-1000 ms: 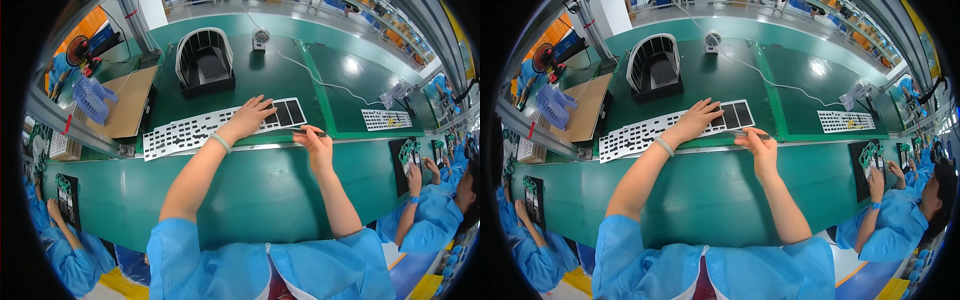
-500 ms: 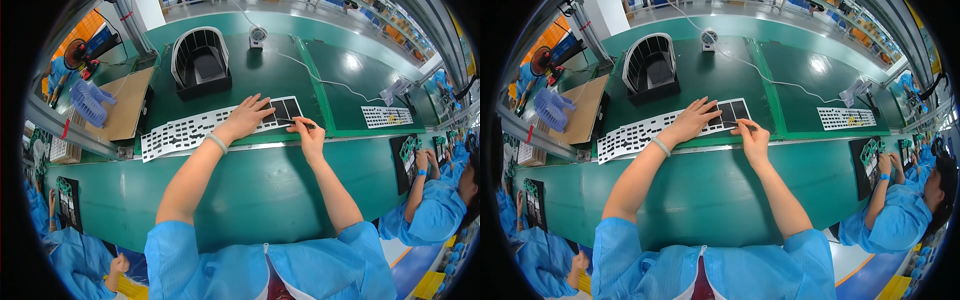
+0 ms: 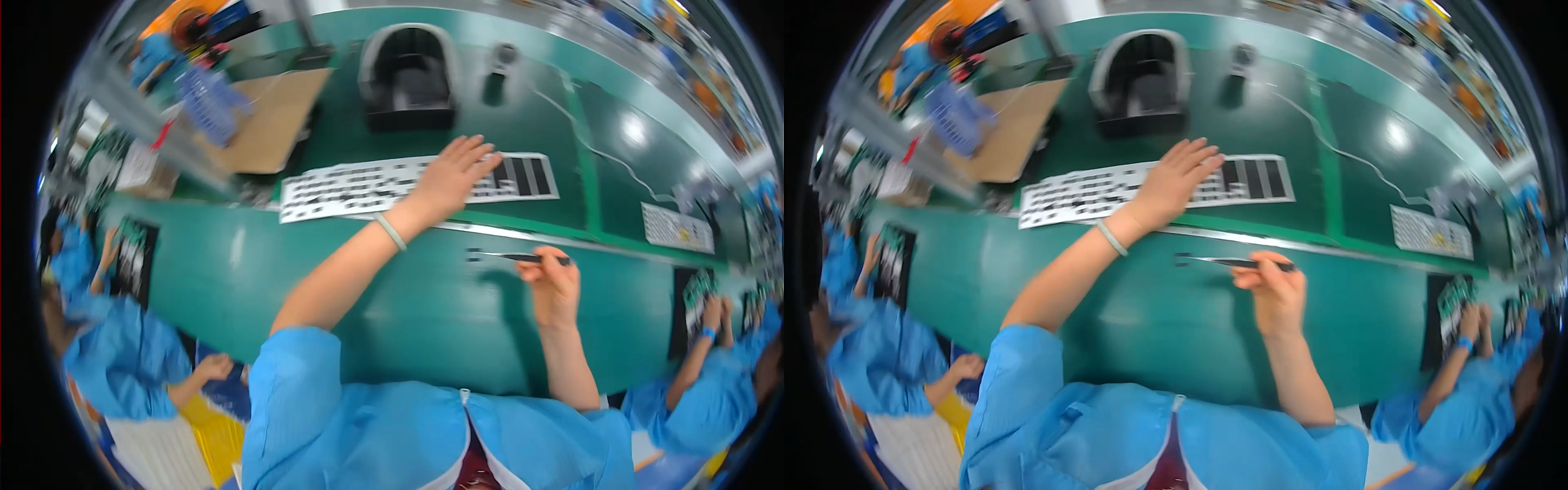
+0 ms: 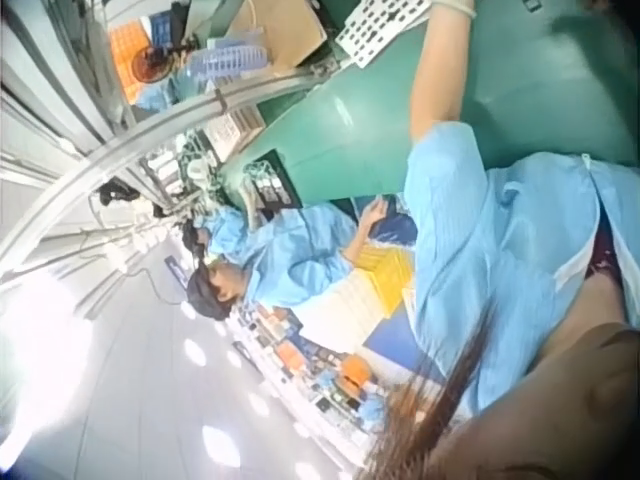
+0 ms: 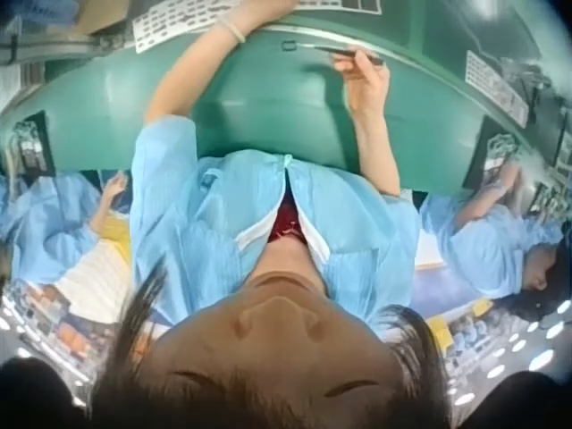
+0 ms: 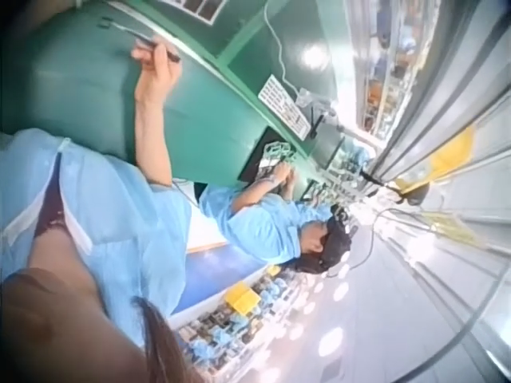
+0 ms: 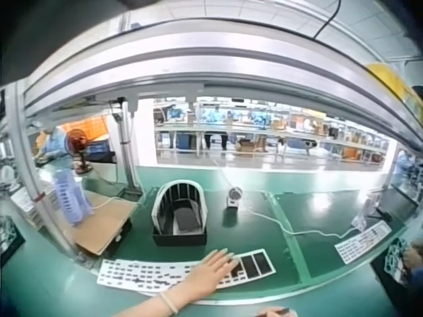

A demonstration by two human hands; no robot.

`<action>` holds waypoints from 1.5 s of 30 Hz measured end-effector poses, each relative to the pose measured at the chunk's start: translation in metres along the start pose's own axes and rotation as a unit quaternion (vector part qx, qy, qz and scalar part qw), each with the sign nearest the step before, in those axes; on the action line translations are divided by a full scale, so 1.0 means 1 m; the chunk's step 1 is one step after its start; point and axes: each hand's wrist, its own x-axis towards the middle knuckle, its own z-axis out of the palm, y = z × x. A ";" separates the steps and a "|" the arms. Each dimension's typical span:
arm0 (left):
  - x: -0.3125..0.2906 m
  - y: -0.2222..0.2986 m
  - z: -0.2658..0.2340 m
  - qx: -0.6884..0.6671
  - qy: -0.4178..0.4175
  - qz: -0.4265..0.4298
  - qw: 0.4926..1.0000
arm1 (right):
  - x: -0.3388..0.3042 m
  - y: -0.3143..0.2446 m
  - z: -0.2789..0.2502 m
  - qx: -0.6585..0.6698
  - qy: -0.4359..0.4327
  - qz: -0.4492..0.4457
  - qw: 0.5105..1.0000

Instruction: The person applies small adhesive strips to electronic components on a circuit board using tweezers.

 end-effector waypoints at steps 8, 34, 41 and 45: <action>-0.153 0.035 -0.131 0.029 -0.027 -0.227 0.973 | -0.013 0.030 -0.022 0.178 -0.092 0.069 0.977; -0.257 0.049 -0.164 0.201 -0.058 -0.410 0.888 | -0.002 0.071 -0.035 0.233 -0.061 0.143 0.960; -0.228 0.033 -0.258 0.183 0.275 -0.395 0.857 | 0.000 0.071 -0.035 0.244 -0.092 0.132 0.956; -0.296 -0.050 -0.319 0.114 0.312 -0.535 0.777 | 0.004 0.069 -0.028 0.268 -0.108 0.120 0.950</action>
